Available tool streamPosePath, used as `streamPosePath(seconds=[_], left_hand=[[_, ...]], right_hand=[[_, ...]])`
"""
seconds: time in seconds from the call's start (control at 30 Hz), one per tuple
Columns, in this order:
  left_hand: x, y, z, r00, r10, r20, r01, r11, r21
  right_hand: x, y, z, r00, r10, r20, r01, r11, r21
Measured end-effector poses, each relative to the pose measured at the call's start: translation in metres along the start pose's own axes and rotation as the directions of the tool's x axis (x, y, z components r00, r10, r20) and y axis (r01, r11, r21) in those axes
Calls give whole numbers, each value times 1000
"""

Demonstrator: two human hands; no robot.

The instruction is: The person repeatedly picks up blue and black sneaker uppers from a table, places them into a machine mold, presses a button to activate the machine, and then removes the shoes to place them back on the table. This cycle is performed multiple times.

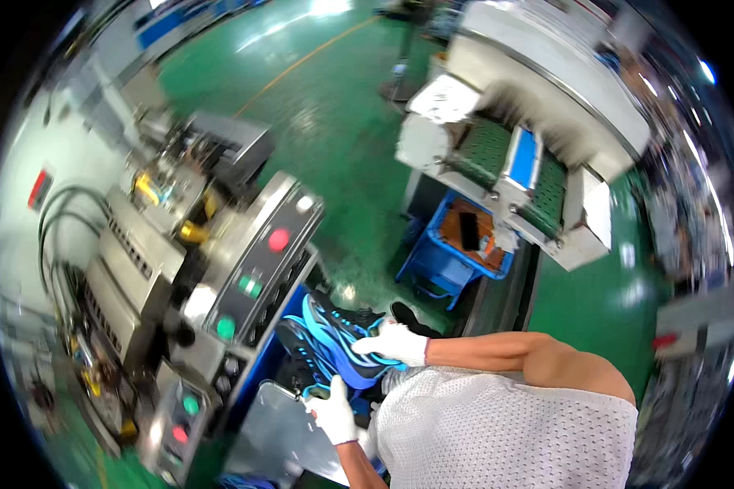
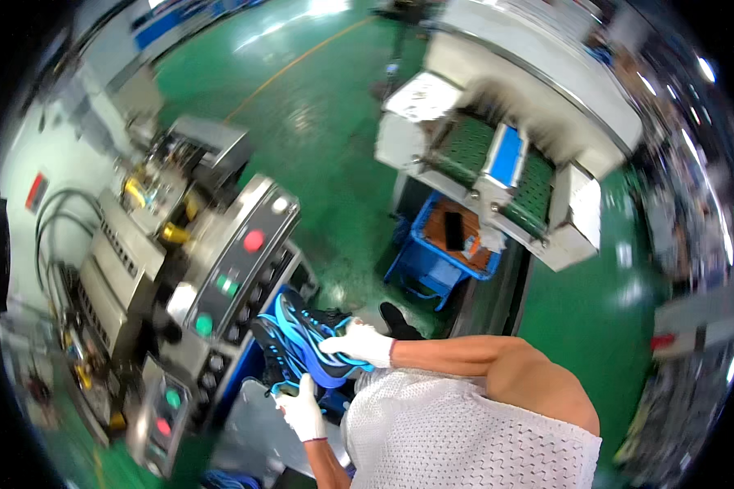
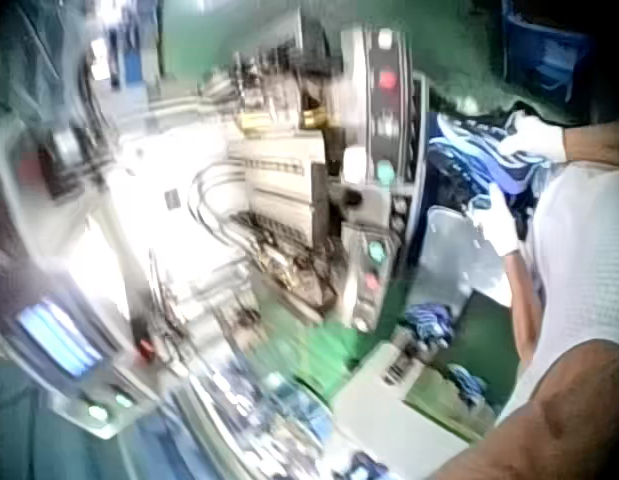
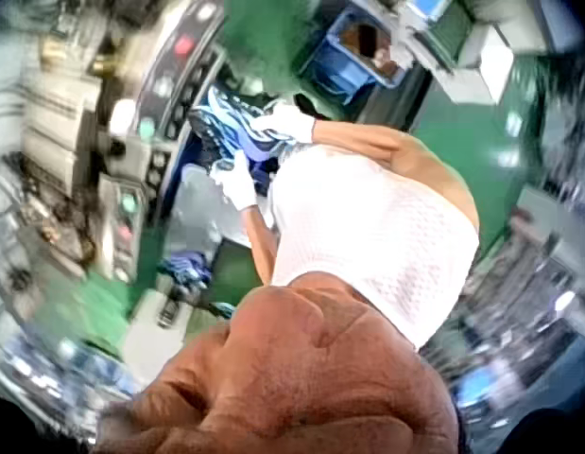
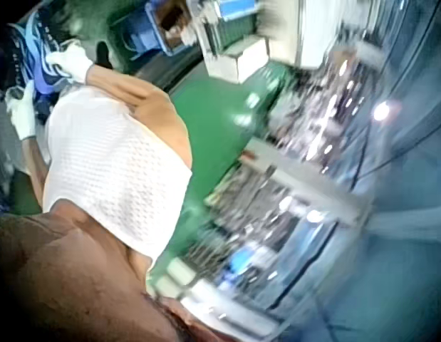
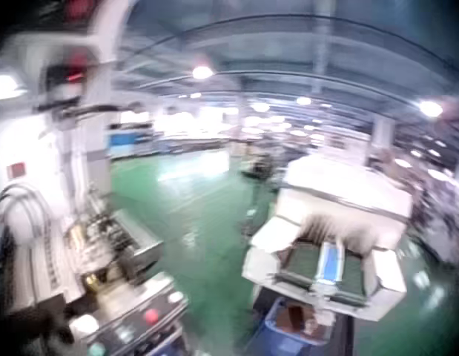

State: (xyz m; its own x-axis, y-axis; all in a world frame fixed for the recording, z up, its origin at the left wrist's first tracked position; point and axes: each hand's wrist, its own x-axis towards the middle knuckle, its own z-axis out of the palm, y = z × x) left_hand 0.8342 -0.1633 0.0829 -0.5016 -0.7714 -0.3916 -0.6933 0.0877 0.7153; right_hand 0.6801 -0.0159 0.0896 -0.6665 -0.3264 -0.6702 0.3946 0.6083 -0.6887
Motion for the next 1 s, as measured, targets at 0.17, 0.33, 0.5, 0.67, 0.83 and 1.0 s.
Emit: streamPosePath(seconds=[0.17, 0.33, 0.5, 0.67, 0.83, 1.0], left_hand=[[-11, 135, 110, 860, 320, 398, -385, 918, 94], [-32, 305, 202, 563, 603, 565, -625, 758, -185], [-47, 450, 393, 242, 789, 565, -905, 393, -163], [-26, 491, 531, 174, 859, 481, -932, 301, -200], [-18, 434, 454, 146, 794, 589, -866, 390, -312], [45, 192, 268, 709, 543, 449, -614, 789, 15]], right_hand=[[-54, 38, -174, 911, 184, -370, 28, 865, 501], [-76, 89, -295, 544, 144, -827, 394, 826, 404], [-80, 82, -463, 87, 137, -987, -142, 982, 123], [24, 96, -601, 217, 124, -968, -319, 946, 50], [75, 132, -612, 216, -493, -843, -154, 835, -528], [95, 30, -361, 550, -701, -454, 615, 707, -348]])
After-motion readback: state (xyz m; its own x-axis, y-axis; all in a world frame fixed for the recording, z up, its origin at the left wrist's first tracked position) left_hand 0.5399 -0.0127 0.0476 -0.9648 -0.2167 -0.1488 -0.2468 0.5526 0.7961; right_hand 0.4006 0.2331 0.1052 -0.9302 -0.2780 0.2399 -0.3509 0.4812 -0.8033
